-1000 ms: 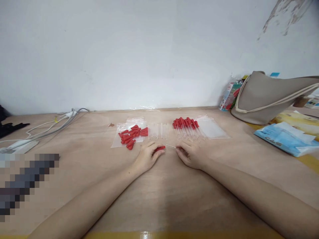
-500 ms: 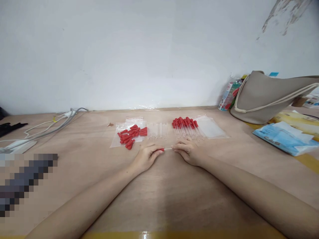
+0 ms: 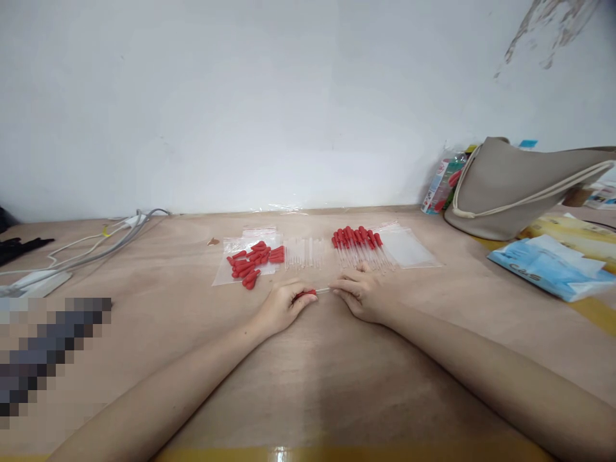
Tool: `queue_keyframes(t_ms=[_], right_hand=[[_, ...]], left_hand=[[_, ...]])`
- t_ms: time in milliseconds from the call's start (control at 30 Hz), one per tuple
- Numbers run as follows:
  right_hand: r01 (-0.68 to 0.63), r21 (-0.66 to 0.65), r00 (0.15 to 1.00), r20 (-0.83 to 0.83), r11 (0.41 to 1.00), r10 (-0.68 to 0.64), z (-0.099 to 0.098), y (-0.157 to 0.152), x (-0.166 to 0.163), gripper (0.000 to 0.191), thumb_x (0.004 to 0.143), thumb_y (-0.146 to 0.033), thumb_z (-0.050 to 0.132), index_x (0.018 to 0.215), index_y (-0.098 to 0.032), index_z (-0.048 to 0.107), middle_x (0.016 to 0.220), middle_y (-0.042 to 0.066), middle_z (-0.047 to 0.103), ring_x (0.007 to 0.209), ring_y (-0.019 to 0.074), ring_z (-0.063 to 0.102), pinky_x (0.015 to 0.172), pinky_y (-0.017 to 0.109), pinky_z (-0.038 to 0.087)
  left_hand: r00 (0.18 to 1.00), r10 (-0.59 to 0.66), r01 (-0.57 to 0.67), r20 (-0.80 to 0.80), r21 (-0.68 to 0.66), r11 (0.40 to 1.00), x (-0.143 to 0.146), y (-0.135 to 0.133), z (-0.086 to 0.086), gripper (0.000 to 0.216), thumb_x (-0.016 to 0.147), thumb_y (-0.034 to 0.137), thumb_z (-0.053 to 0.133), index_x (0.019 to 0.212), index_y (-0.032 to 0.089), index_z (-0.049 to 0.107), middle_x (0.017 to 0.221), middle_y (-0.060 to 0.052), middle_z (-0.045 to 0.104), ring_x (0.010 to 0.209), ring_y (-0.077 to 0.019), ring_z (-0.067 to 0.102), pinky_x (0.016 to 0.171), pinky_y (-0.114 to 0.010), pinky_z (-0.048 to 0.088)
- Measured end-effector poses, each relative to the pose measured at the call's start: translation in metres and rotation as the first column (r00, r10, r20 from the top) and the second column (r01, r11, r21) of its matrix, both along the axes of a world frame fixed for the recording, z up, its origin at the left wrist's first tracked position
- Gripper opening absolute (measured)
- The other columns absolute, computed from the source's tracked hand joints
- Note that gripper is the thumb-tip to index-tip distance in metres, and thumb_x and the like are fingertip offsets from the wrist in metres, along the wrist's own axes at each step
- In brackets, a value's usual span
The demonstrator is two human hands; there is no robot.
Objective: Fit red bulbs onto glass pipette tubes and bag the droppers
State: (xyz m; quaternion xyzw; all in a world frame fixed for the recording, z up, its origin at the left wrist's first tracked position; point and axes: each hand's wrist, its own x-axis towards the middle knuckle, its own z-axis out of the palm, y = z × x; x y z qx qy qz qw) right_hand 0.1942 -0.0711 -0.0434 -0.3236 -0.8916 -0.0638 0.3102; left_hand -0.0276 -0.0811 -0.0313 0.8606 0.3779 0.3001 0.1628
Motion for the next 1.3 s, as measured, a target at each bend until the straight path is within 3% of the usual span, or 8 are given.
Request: queue_keyframes(t_ms=[367,767,933,1033,1100,1167,1300], right_hand=[[0.007,0.046,0.998,0.067,0.999,-0.011,0.007,-0.007,-0.011,0.022,0.085,-0.018,0.041,0.071,-0.017,0.058,0.065,0.0,0.057,0.057,0.0101,0.043,0.065,0.03,0.022],[0.049,-0.092,0.995,0.093,0.995,-0.04,0.007,-0.006,-0.023,0.026,0.086,-0.02,0.038,0.066,-0.016,0.054,0.063,0.0,0.06,0.055,0.0093,0.044,0.068,0.029,0.022],[0.046,-0.141,0.981,0.196,0.989,-0.017,0.02,-0.008,-0.023,0.026,0.087,-0.023,0.04,0.073,-0.017,0.06,0.071,0.003,0.064,0.058,0.0111,0.049,0.071,0.03,0.025],[0.053,-0.153,0.966,0.259,0.987,-0.011,0.033,-0.007,-0.019,0.023,0.084,-0.022,0.045,0.072,-0.017,0.063,0.071,0.005,0.065,0.061,0.0131,0.053,0.071,0.031,0.028],[0.138,-0.194,0.964,0.252,0.971,-0.087,0.04,0.0,-0.013,0.023,0.082,-0.022,0.047,0.067,-0.018,0.064,0.067,0.004,0.065,0.059,0.0137,0.054,0.067,0.03,0.029],[0.302,-0.256,0.947,0.19,0.918,-0.259,0.044,0.011,-0.005,0.026,0.081,-0.027,0.048,0.063,-0.019,0.064,0.062,0.003,0.065,0.056,0.014,0.053,0.062,0.028,0.03],[0.594,-0.341,0.793,0.094,0.729,-0.602,0.042,0.038,0.0,0.031,0.081,-0.034,0.045,0.062,-0.019,0.063,0.063,0.004,0.064,0.06,0.0161,0.056,0.058,0.028,0.031]], left_hand=[[0.996,-0.052,0.056,-0.077,0.049,0.997,0.0,0.0,-0.002,0.019,0.087,0.028,0.046,0.084,0.015,0.06,0.075,-0.003,0.058,0.067,-0.013,0.052,0.062,-0.024,0.041],[0.995,-0.076,0.082,-0.062,0.084,0.993,0.0,0.0,-0.002,0.018,0.088,0.026,0.045,0.086,0.016,0.06,0.076,-0.003,0.059,0.069,-0.0134,0.054,0.063,-0.024,0.042],[0.993,-0.079,0.089,-0.087,0.113,0.99,-0.002,0.005,0.0,0.015,0.086,0.024,0.048,0.087,0.017,0.061,0.078,-0.004,0.061,0.071,-0.014,0.056,0.065,-0.025,0.044],[0.999,-0.003,0.008,-0.037,0.134,0.991,-0.005,0.008,0.0,0.019,0.083,0.024,0.053,0.101,0.018,0.058,0.087,-0.004,0.061,0.072,-0.0136,0.056,0.066,-0.026,0.046],[0.995,0.1,-0.102,0.022,0.12,0.988,-0.007,0.011,-0.001,0.037,0.079,0.025,0.058,0.115,0.02,0.049,0.095,-0.005,0.057,0.067,-0.0117,0.055,0.062,-0.026,0.047],[0.985,0.162,-0.167,0.061,0.09,0.982,-0.008,0.012,-0.003,0.048,0.077,0.024,0.059,0.122,0.021,0.041,0.097,-0.005,0.054,0.063,-0.01,0.053,0.058,-0.025,0.048],[0.994,0.108,-0.109,0.015,0.112,0.988,-0.008,0.014,-0.005,0.026,0.079,0.021,0.054,0.105,0.018,0.052,0.087,-0.003,0.054,0.066,-0.0116,0.052,0.061,-0.026,0.047]])
